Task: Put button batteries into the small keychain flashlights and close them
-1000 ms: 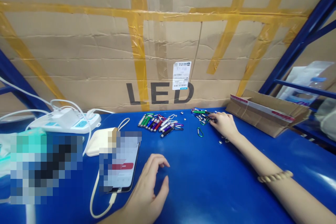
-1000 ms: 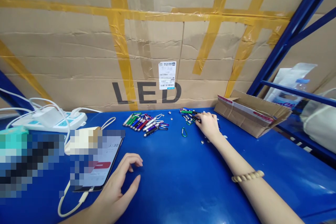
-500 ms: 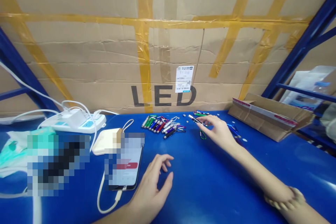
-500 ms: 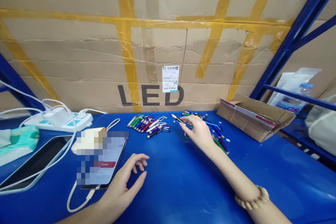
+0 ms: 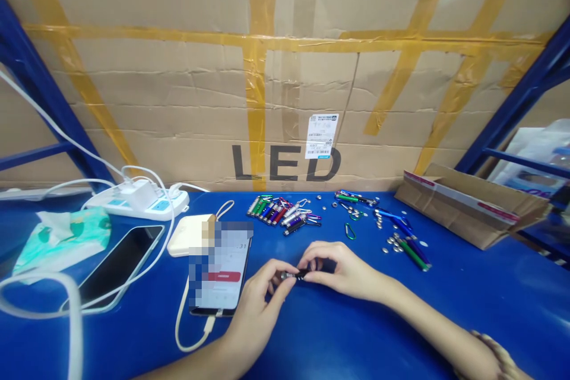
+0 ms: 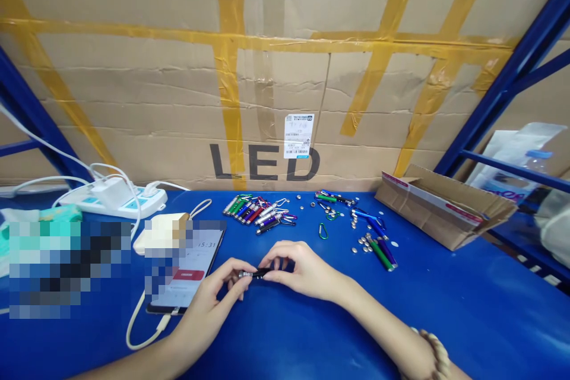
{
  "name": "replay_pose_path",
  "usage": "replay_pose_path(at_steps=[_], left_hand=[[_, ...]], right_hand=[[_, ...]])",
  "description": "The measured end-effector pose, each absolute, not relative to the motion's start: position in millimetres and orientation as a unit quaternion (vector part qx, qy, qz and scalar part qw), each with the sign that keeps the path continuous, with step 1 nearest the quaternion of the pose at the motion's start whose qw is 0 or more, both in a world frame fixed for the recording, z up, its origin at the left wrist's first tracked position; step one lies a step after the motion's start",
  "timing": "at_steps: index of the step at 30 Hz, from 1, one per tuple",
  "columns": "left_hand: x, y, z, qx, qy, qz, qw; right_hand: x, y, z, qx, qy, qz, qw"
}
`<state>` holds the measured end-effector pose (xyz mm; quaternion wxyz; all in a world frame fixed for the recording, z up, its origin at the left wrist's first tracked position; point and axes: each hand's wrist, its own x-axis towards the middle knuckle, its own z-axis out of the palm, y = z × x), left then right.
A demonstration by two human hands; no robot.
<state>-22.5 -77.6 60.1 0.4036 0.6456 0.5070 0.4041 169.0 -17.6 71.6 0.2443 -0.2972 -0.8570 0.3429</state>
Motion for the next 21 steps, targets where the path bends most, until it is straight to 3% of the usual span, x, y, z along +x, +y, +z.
replay_pose_path(at_steps=[4,9,21], left_hand=[[-22,-78,60,0.642,0.501,0.437,0.381],[-21,-79,59,0.644,0.501,0.446,0.368],[-21,-76,54,0.671,0.478,0.455,0.337]], right_hand=[[180,-7,74,-0.334,-0.880,0.250,0.228],[226,29,65,-0.501,-0.843,-0.044,0.189],[285,68,34,-0.598,-0.780,-0.091,0.159]])
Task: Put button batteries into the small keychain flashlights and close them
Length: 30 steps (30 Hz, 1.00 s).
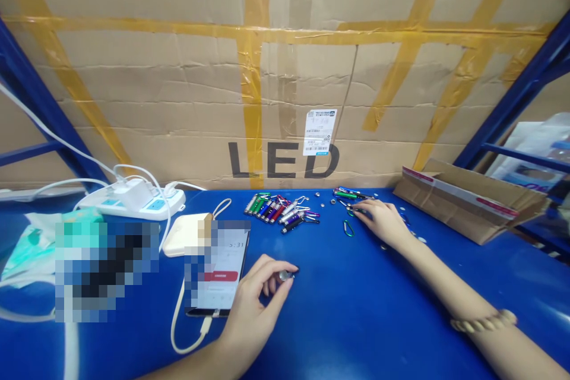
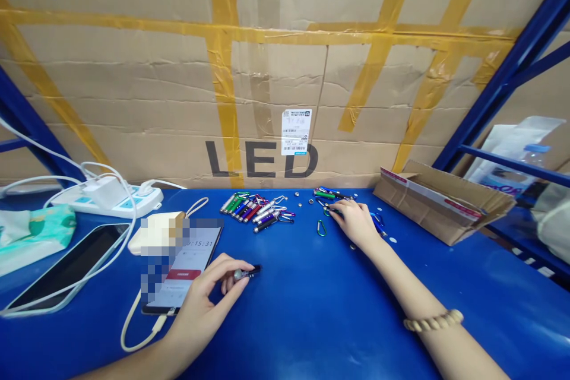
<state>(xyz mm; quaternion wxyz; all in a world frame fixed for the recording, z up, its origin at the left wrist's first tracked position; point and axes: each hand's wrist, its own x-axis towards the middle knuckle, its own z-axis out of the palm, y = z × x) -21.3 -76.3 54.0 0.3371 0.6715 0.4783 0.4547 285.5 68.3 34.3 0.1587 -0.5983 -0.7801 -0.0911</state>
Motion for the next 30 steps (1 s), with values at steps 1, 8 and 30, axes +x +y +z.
replay_pose_path(at_steps=[1,8,30], left_hand=[[-21.5,-76.5,54.0,0.673,0.477,0.457,0.334],[-23.7,-77.8,53.7,0.674,0.476,0.459,0.329],[-21.8,-72.1,49.1,0.672,0.473,0.410,0.395]], right_hand=[[284.8,68.1,35.0,-0.596,-0.782,-0.090,0.158],[281.2,66.1,41.7,-0.588,-0.788,-0.084,0.162],[282.6,68.4,39.2,-0.588,-0.787,-0.075,0.173]])
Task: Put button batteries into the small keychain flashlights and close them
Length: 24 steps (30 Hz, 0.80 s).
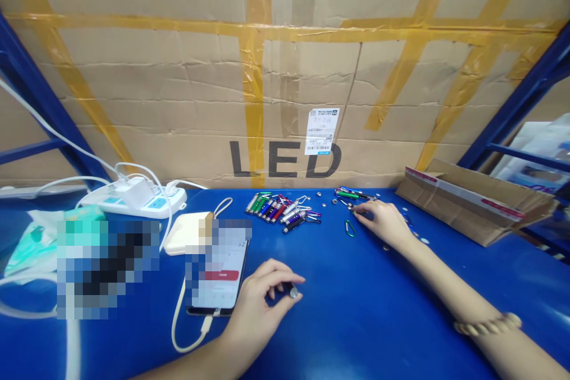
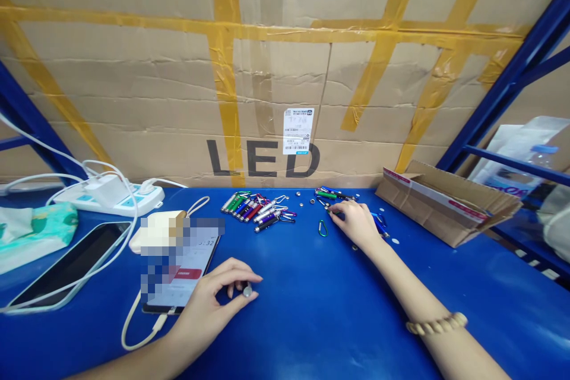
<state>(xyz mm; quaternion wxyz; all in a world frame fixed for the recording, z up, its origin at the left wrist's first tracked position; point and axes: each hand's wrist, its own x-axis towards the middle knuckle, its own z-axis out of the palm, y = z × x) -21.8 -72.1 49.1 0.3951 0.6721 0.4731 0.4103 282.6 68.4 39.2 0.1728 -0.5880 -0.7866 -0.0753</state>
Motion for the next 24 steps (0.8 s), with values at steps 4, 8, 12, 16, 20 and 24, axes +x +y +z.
replay_pose_path(at_steps=[4,8,12,16,20,24], left_hand=[[-22,-71,47,0.678,0.466,0.411,0.393],[-23,-71,46,0.681,0.457,0.414,0.395],[-24,-72,47,0.674,0.457,0.426,0.394],[-24,-74,48,0.662,0.485,0.437,0.369],[-24,-74,50,0.660,0.489,0.436,0.368],[-24,-74,51,0.672,0.480,0.439,0.355]], right_hand=[[282,68,38,-0.594,-0.781,-0.073,0.179],[281,68,36,-0.597,-0.776,-0.069,0.189],[279,68,34,-0.600,-0.772,-0.062,0.201],[278,68,31,-0.605,-0.764,-0.060,0.216],[278,70,29,-0.607,-0.759,-0.062,0.227],[277,71,28,-0.608,-0.758,-0.057,0.230]])
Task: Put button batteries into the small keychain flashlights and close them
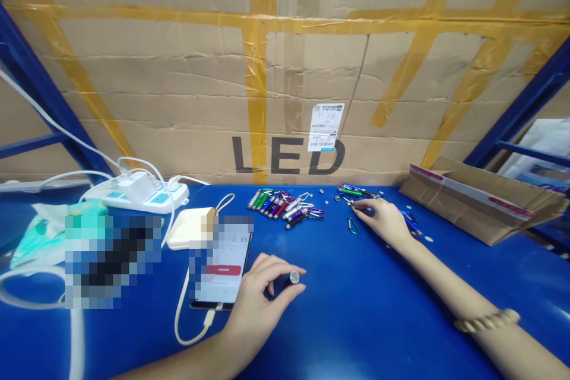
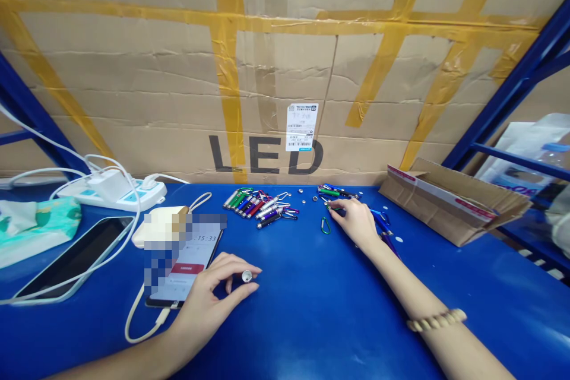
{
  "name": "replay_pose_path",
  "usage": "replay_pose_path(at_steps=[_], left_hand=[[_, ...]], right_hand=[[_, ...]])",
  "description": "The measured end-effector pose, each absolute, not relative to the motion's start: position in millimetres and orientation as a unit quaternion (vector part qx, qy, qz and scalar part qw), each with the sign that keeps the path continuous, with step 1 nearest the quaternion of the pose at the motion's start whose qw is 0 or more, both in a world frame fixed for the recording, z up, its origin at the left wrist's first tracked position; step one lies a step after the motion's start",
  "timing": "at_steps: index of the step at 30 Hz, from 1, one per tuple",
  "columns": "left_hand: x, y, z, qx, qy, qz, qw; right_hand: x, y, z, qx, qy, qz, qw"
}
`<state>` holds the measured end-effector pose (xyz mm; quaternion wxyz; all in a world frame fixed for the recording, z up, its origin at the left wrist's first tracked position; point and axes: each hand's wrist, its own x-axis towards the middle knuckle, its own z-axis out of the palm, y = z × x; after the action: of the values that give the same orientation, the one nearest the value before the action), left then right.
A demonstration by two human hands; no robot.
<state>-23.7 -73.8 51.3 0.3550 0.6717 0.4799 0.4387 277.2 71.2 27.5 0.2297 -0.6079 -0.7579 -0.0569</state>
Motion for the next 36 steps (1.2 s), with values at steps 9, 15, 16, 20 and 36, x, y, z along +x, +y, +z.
replay_pose_path(at_steps=[9,15,16,20,36], left_hand=[[-22.2,-73.8,53.8,0.678,0.484,0.437,0.338],[-22.1,-74.2,56.8,0.680,0.482,0.431,0.346],[-22.1,-74.2,56.9,0.680,0.482,0.431,0.346],[-22.1,-74.3,56.2,0.681,0.481,0.428,0.348],[-21.7,-74.7,55.7,0.679,0.487,0.414,0.362]], right_hand=[[274.6,67.5,30.5,-0.634,-0.738,-0.070,0.222],[276.0,65.4,32.0,-0.663,-0.715,-0.090,0.203],[276.1,65.8,31.5,-0.663,-0.715,-0.093,0.200],[275.6,68.2,28.2,-0.648,-0.729,-0.100,0.195],[278.6,68.2,31.2,-0.617,-0.755,-0.078,0.207]])
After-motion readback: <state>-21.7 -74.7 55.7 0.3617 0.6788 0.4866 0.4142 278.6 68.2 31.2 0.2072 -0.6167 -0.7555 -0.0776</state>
